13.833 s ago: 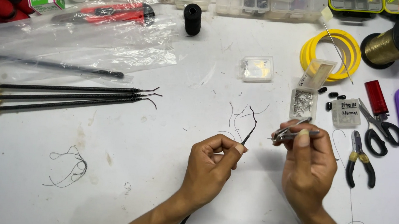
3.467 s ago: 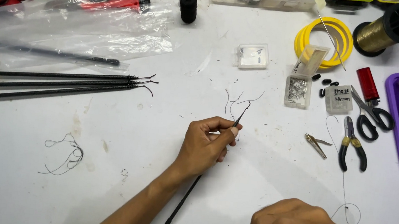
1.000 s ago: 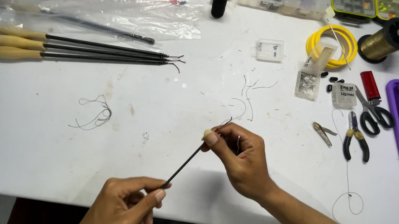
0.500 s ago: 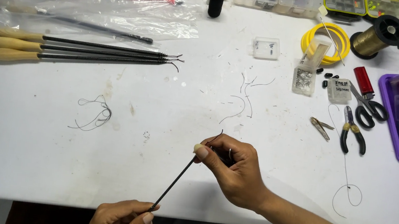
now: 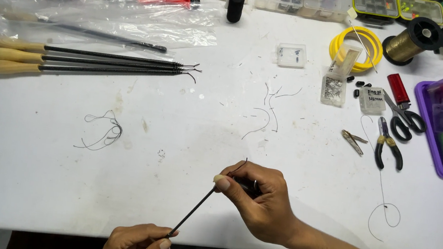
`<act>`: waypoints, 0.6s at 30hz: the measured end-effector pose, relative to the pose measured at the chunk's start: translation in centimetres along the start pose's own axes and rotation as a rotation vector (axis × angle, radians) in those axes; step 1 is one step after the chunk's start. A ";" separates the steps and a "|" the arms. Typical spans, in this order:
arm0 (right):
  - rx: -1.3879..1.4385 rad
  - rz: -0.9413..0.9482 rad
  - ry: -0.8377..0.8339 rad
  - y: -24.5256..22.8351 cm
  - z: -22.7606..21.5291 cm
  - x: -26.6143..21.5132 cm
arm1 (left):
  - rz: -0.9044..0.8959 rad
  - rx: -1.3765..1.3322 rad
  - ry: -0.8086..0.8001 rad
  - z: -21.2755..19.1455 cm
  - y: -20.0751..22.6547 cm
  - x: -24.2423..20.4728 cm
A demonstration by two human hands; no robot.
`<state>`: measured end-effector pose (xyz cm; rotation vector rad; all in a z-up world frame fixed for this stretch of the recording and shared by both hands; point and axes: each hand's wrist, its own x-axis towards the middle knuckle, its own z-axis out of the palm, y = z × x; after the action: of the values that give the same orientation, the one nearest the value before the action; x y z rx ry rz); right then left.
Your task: The person ties a fishing line to the tip of a fishing rod using a small metal tool to secure the knot. They manipulate the line and rod tip, then use the tool to tighten the knot and trim the excess line with scissors.
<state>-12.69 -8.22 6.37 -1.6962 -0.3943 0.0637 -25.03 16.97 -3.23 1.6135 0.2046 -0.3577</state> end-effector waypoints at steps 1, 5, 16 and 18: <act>0.009 -0.005 -0.002 -0.1 0.0 -0.1 | 0.049 -0.018 -0.016 -0.1 -0.3 0.0; -0.050 -0.071 0.017 -1.2 -0.6 -0.2 | 0.017 0.008 0.019 0.3 1.5 -0.2; -0.049 -0.188 0.136 -1.3 -2.8 -1.6 | 0.389 0.269 -0.008 2.3 5.5 0.0; -0.063 -0.202 0.149 -1.2 -3.3 -1.9 | 0.464 0.271 0.007 3.2 6.7 0.2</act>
<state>-13.88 -11.74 7.69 -1.7018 -0.4574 -0.2241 -22.91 13.27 2.85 1.8687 -0.2227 -0.0205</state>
